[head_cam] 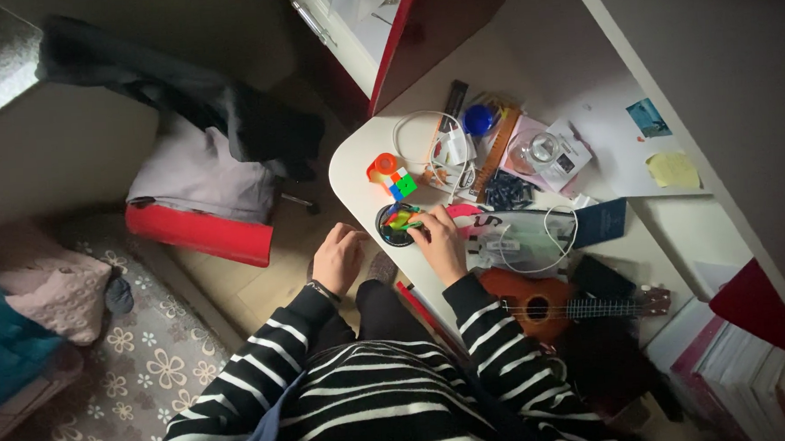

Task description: The person organizes a cluttered desk by picking up and arranging various items. They handle a power bank, a notebook, highlighters, a Rubik's cube, and a white cable, placing them into a pen holder or on a shelf.

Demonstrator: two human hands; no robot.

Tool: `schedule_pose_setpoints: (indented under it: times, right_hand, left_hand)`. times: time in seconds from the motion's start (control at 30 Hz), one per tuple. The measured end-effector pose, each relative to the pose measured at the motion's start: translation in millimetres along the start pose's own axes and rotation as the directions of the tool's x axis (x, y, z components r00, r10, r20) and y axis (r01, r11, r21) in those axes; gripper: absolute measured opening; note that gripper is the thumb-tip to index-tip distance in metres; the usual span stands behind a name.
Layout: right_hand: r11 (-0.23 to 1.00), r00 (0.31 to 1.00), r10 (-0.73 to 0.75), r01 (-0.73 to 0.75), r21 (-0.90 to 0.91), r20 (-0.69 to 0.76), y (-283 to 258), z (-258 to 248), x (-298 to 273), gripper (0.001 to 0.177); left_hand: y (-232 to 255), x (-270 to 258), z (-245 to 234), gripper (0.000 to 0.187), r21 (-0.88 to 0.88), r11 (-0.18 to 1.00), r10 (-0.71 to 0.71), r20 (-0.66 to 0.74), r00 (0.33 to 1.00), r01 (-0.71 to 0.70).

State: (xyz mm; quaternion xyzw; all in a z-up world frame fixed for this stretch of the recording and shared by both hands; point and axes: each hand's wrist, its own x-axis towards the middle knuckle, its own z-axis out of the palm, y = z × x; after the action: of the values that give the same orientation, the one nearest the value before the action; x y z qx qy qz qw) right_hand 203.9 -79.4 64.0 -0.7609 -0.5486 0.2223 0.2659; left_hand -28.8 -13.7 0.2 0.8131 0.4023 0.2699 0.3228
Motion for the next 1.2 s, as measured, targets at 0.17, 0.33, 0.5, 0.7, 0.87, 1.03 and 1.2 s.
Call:
schedule_pose_setpoints:
  times: [0.17, 0.33, 0.5, 0.7, 0.87, 1.03, 1.2]
  right_hand:
    - [1.0, 1.0, -0.008, 0.008, 0.002, -0.002, 4.8, 5.0, -2.3, 0.019]
    - [1.0, 1.0, 0.005, -0.005, -0.019, 0.001, 1.4, 3.7, -3.1, 0.017]
    - [1.0, 0.992, 0.01, -0.007, 0.025, -0.124, 0.7, -2.6, -4.3, 0.016]
    - [0.998, 0.939, 0.035, -0.049, -0.032, -0.343, 54.5, -20.5, -18.8, 0.009]
    - [0.936, 0.926, 0.297, -0.331, -0.122, -0.233, 92.1, 15.0, -36.6, 0.011]
    - [0.937, 0.957, 0.242, -0.274, -0.216, -0.161, 110.0, 57.2, -26.7, 0.008]
    - [0.87, 0.975, 0.152, -0.209, -0.446, -0.161, 154.0, 114.3, -10.7, 0.009]
  left_hand:
    - [-4.6, -0.4, 4.5, 0.024, 0.03, 1.0, 0.002, -0.009, 1.0, -0.002]
    - [-2.9, 3.3, 5.5, 0.023, -0.003, 1.0, 0.006, -0.02, 1.0, -0.006]
    - [-3.8, 5.2, 9.0, 0.027, -0.019, 1.0, 0.007, -0.001, 1.0, -0.007]
    - [0.7, 7.9, 4.1, 0.025, -0.077, 0.997, 0.009, 0.015, 1.0, -0.008]
    - [-3.7, 7.3, 17.5, 0.029, -0.014, 1.0, 0.003, 0.023, 1.0, -0.003]
    - [4.3, 13.1, 16.5, 0.026, -0.018, 1.0, 0.017, 0.007, 1.0, -0.017]
    - [4.7, 13.6, 14.9, 0.028, -0.031, 0.999, 0.018, 0.021, 1.0, -0.018]
